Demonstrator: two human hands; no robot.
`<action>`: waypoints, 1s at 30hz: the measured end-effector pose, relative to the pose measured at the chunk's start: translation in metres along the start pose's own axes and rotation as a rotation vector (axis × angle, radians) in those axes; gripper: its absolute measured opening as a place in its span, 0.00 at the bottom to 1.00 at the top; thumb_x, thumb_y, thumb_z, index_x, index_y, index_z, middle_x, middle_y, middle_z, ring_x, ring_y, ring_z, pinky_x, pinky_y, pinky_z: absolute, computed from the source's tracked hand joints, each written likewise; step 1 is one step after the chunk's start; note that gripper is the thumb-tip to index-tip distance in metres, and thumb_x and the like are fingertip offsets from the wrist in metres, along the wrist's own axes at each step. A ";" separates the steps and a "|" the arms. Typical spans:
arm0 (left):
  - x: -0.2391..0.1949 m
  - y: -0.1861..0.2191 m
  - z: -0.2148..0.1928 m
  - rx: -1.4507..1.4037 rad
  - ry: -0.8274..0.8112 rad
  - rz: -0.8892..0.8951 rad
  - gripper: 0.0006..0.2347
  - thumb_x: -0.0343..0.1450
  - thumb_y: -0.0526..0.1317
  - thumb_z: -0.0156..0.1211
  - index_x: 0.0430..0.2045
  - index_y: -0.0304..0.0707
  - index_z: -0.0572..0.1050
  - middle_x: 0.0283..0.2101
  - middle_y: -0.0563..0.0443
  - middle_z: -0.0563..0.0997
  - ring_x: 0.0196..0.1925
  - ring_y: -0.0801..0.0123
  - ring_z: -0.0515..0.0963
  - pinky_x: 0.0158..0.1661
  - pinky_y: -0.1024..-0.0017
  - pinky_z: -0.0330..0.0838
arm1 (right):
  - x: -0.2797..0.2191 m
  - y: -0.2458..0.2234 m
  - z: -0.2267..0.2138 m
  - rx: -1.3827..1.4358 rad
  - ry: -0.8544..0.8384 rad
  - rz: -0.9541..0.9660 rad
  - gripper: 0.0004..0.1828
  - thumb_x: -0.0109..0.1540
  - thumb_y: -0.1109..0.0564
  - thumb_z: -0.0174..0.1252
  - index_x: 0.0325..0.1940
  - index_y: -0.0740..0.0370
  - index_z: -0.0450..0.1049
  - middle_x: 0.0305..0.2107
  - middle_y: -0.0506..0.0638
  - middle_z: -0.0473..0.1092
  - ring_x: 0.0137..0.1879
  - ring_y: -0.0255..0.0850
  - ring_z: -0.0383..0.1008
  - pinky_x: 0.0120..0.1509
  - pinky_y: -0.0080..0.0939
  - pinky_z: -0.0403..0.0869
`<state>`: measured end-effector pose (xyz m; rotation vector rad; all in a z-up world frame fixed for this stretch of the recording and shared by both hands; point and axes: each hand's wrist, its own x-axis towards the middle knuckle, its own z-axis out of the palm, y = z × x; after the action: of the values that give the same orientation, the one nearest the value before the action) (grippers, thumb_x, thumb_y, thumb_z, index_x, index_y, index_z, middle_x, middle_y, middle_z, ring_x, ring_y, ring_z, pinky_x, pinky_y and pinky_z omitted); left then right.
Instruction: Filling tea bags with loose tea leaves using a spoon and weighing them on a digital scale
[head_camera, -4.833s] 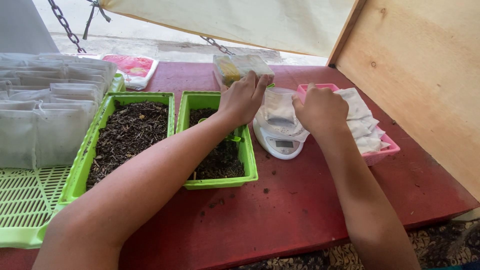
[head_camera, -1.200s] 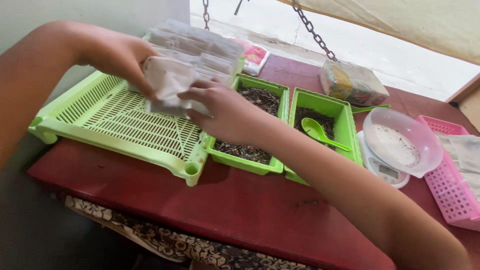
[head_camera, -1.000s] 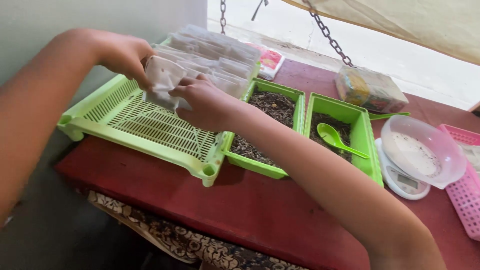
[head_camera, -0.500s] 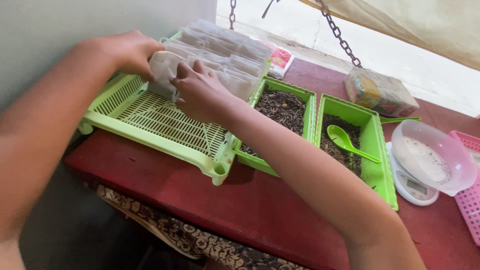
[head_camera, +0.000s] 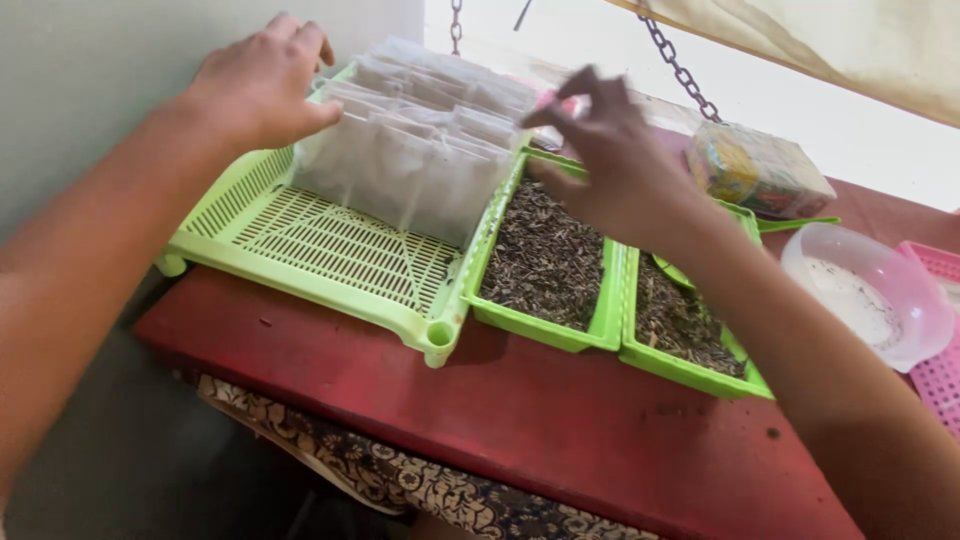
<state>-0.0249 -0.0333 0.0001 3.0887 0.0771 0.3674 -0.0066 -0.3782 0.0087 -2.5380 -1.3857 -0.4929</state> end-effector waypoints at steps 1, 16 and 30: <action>-0.001 0.006 0.000 -0.056 0.087 0.026 0.22 0.71 0.48 0.64 0.56 0.40 0.68 0.58 0.40 0.70 0.51 0.47 0.77 0.43 0.45 0.74 | -0.020 0.016 -0.010 -0.029 0.121 -0.071 0.20 0.66 0.55 0.60 0.62 0.61 0.73 0.55 0.64 0.60 0.63 0.62 0.57 0.63 0.66 0.61; 0.039 0.281 0.014 -0.406 0.486 0.873 0.05 0.66 0.35 0.63 0.31 0.38 0.74 0.38 0.46 0.77 0.39 0.54 0.73 0.33 0.54 0.73 | -0.282 0.173 -0.094 -0.764 0.016 0.848 0.14 0.73 0.49 0.50 0.47 0.52 0.81 0.38 0.53 0.80 0.41 0.58 0.80 0.40 0.57 0.76; 0.048 0.529 0.041 -0.458 0.030 1.088 0.09 0.74 0.50 0.55 0.41 0.54 0.79 0.50 0.54 0.80 0.56 0.54 0.72 0.45 0.51 0.73 | -0.318 0.184 -0.107 -0.344 -0.083 1.408 0.24 0.67 0.44 0.56 0.66 0.53 0.72 0.60 0.59 0.62 0.55 0.58 0.70 0.50 0.62 0.73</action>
<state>0.0551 -0.5594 -0.0095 2.3704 -1.4640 0.3560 -0.0319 -0.7593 -0.0187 -2.9821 0.6927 -0.3058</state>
